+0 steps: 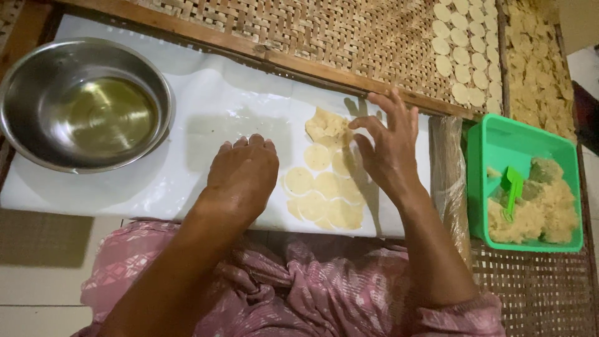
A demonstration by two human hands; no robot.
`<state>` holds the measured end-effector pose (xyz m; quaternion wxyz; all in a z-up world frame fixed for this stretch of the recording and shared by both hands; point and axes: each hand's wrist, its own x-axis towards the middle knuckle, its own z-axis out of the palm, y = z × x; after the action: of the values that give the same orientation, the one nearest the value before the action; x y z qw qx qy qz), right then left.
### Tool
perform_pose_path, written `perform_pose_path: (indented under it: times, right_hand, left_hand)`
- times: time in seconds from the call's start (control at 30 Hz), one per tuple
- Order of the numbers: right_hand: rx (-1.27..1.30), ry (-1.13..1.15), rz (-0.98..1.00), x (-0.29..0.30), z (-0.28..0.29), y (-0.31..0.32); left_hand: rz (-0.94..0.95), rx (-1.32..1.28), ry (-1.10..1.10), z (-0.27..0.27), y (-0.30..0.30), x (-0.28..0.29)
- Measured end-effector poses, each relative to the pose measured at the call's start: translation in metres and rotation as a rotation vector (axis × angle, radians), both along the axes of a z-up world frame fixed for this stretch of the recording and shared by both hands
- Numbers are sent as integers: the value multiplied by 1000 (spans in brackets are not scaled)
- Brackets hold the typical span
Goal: Rolling out dough and cutting it into small circular shapes using a mold.
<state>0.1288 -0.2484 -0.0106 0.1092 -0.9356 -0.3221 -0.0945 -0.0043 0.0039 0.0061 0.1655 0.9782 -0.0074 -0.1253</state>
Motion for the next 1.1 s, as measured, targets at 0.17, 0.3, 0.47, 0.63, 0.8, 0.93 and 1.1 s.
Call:
perform_pose_path:
  times: [0.17,0.3,0.47,0.63,0.8,0.93,1.1]
  right_hand:
    - [-75,-3,72,-27,7,3]
    - [-134,62,118,-34,3,6]
    - [-169,-5,120,-29,-5,0]
    - [-152,5,85,-30,9,4]
    - [-150,38,127,-32,-2,6]
    - [-185,-4,135,-30,-3,5]
    - [-181,1,78,-30,9,5]
  left_hand:
    - [1,17,45,2,-2,2]
    - [-9,11,41,4,-4,3]
    - [6,-16,35,4,-4,2]
    - [15,-19,38,5,-3,1]
    - [-9,5,40,5,-1,2]
    - [23,-16,47,2,-3,3]
    - [7,3,36,1,-3,3]
